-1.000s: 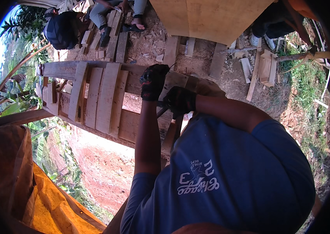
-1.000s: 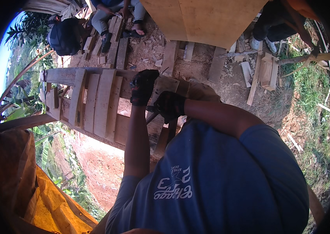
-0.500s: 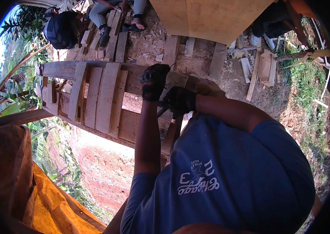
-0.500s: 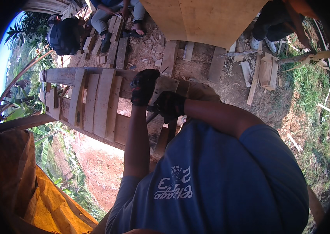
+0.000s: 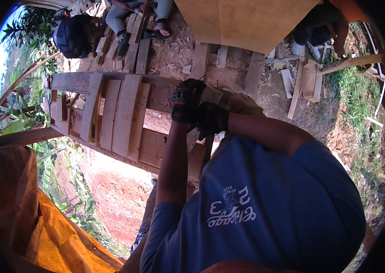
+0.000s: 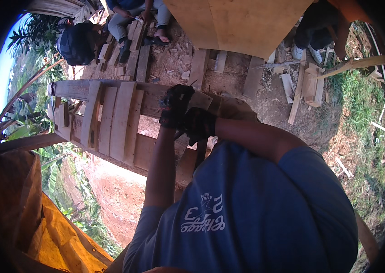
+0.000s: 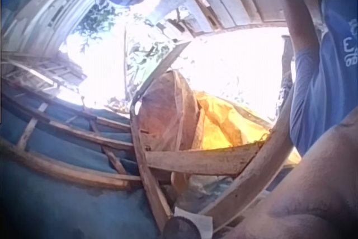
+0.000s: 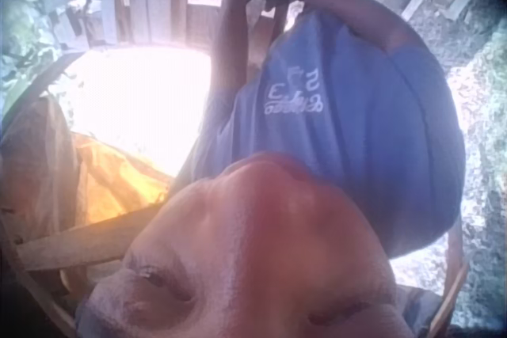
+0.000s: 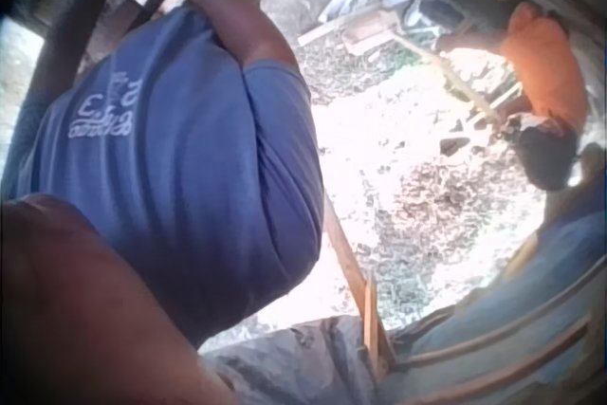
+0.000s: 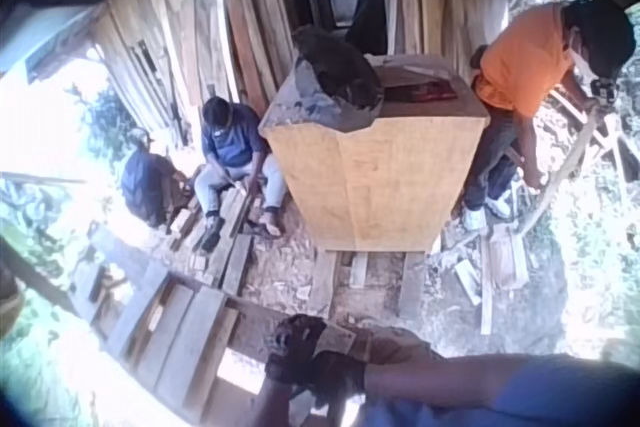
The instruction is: The person hammers nails into a wood plank to secure it to a wooden floor structure, then moves a loose wooden block onto the structure and hammers it into place.
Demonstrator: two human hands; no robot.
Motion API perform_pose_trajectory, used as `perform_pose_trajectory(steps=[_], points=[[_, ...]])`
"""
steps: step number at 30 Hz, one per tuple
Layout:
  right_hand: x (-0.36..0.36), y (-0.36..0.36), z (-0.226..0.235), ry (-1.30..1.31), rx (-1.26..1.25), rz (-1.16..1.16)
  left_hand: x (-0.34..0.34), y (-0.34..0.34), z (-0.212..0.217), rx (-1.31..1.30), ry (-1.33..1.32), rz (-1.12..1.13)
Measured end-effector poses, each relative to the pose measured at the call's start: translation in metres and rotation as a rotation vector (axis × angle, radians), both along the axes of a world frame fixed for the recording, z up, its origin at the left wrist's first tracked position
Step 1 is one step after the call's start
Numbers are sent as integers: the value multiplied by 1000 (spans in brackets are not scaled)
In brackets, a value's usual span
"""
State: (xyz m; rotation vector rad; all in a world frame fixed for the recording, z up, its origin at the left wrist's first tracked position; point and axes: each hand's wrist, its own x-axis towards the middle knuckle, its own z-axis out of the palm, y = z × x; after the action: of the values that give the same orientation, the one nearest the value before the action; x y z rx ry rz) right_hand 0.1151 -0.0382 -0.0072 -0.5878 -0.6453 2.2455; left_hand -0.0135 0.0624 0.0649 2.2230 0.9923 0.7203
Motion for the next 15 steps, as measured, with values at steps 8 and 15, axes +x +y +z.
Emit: perform_pose_trajectory(steps=[8,15], points=[[14,-14,60,-1270,1567,212,0,-6,0,-63,18,26],[108,-90,95,-1642,1912,178,11,-6,3,4,9,-38]])
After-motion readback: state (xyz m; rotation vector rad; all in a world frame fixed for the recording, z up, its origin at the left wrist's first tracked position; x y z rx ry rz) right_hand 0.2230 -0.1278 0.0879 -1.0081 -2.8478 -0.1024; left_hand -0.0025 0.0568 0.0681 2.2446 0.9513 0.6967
